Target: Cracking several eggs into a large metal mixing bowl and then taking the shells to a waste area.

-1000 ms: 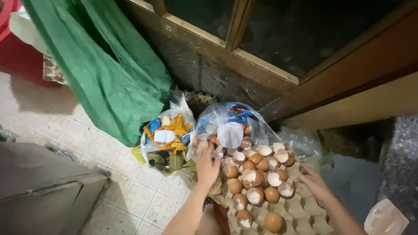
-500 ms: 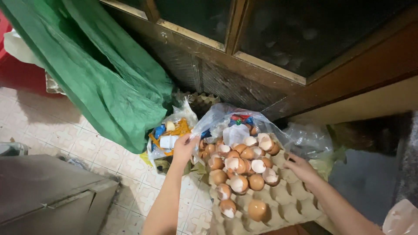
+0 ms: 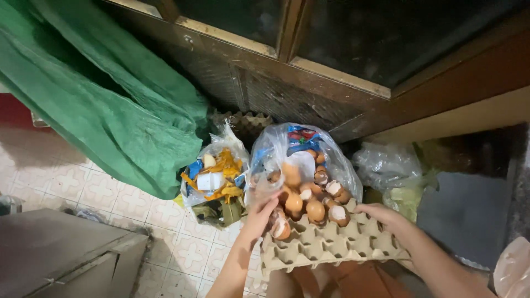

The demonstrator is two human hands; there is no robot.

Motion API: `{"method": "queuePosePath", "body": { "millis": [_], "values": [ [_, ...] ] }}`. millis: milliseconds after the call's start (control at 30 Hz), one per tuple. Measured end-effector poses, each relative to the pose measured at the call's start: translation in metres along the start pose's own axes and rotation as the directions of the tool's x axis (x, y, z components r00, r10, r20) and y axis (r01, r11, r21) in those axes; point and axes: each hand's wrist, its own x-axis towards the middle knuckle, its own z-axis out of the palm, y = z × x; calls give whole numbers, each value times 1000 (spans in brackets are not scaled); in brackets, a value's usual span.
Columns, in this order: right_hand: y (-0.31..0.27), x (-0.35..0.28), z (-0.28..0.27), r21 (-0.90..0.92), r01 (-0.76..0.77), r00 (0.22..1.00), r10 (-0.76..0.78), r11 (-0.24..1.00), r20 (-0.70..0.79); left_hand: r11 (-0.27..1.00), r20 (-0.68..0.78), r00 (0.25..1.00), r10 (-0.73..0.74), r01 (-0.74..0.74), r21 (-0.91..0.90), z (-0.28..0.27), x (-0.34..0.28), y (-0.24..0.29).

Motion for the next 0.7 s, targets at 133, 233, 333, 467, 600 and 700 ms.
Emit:
{"method": "queuePosePath", "body": {
  "millis": [133,233,333,467,600,700],
  "values": [
    [-2,-7,3,7,5,1000,-5,1000,-29,966,40,988,150,-155,206,2,37,-25],
    [8,4,0,16,48,999,-47,999,-21,967,70,987,142,-154,201,12,54,-42],
    [10,-4,4,42,85,996,-85,995,4,940,54,995,-82,59,336,28,52,-19],
    [6,-12,4,17,104,994,-104,994,-22,844,-14,972,-237,213,493,31,57,-2],
    [-12,-33,14,48,60,998,-60,997,-9,728,-123,882,-455,448,519,19,53,47],
    [-31,-69,27,-133,-16,995,2,991,-104,866,-208,949,-236,303,397,-17,62,15]
  ]
}}
